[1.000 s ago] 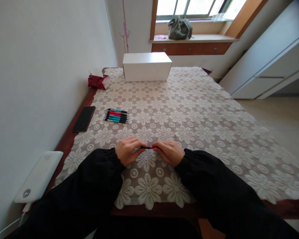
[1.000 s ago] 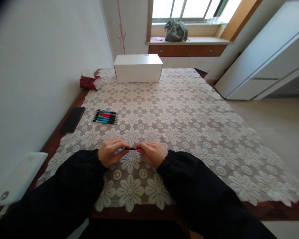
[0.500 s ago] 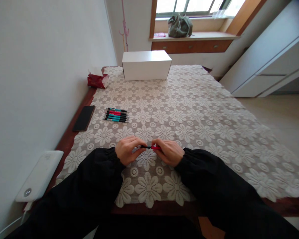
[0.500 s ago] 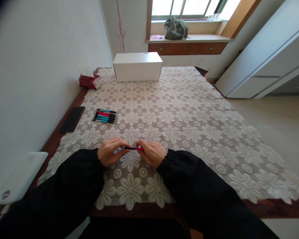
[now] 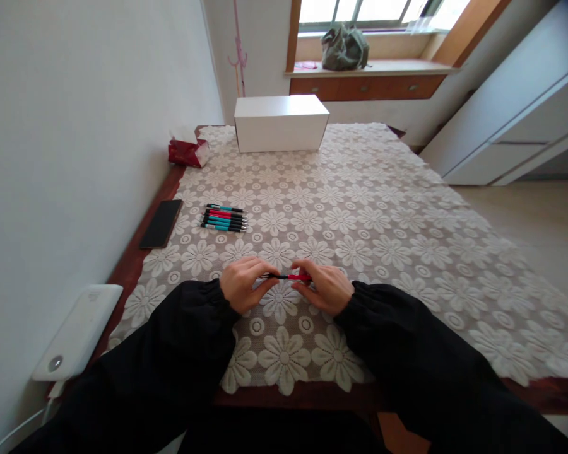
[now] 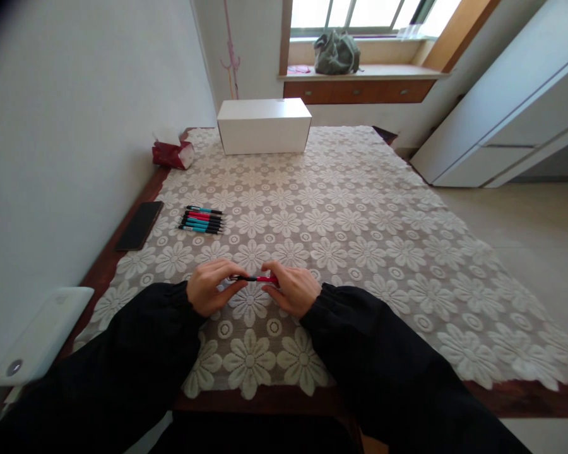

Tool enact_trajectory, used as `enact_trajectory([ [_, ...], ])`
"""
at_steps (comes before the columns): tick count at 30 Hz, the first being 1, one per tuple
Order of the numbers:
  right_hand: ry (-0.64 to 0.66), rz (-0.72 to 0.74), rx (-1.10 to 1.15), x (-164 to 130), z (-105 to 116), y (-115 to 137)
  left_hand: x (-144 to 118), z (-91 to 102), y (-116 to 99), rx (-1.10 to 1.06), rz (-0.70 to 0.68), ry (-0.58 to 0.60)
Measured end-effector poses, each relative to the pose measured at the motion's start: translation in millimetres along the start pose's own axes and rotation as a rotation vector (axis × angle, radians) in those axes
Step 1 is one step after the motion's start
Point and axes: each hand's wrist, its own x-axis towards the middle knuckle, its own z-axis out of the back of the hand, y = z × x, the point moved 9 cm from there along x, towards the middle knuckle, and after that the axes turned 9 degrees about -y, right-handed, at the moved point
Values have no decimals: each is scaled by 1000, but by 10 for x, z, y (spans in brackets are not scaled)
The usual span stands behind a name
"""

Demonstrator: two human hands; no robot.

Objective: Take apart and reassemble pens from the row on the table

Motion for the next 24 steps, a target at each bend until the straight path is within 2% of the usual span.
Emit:
enact_trajectory([
  [5, -28, 63, 54, 26, 71, 72, -6, 10, 41, 11, 12, -25],
  [10, -28, 84, 12, 30, 72, 88, -18, -7, 24, -39, 1, -12],
  [15, -36, 87, -3, 34, 69, 92, -4, 30, 81, -7, 63, -31],
  [21, -46, 114, 4, 46, 92, 113, -16, -88, 145, 89, 43, 87],
  [24, -26, 121, -17, 42, 75, 107, -5, -45, 112, 36, 42, 41],
])
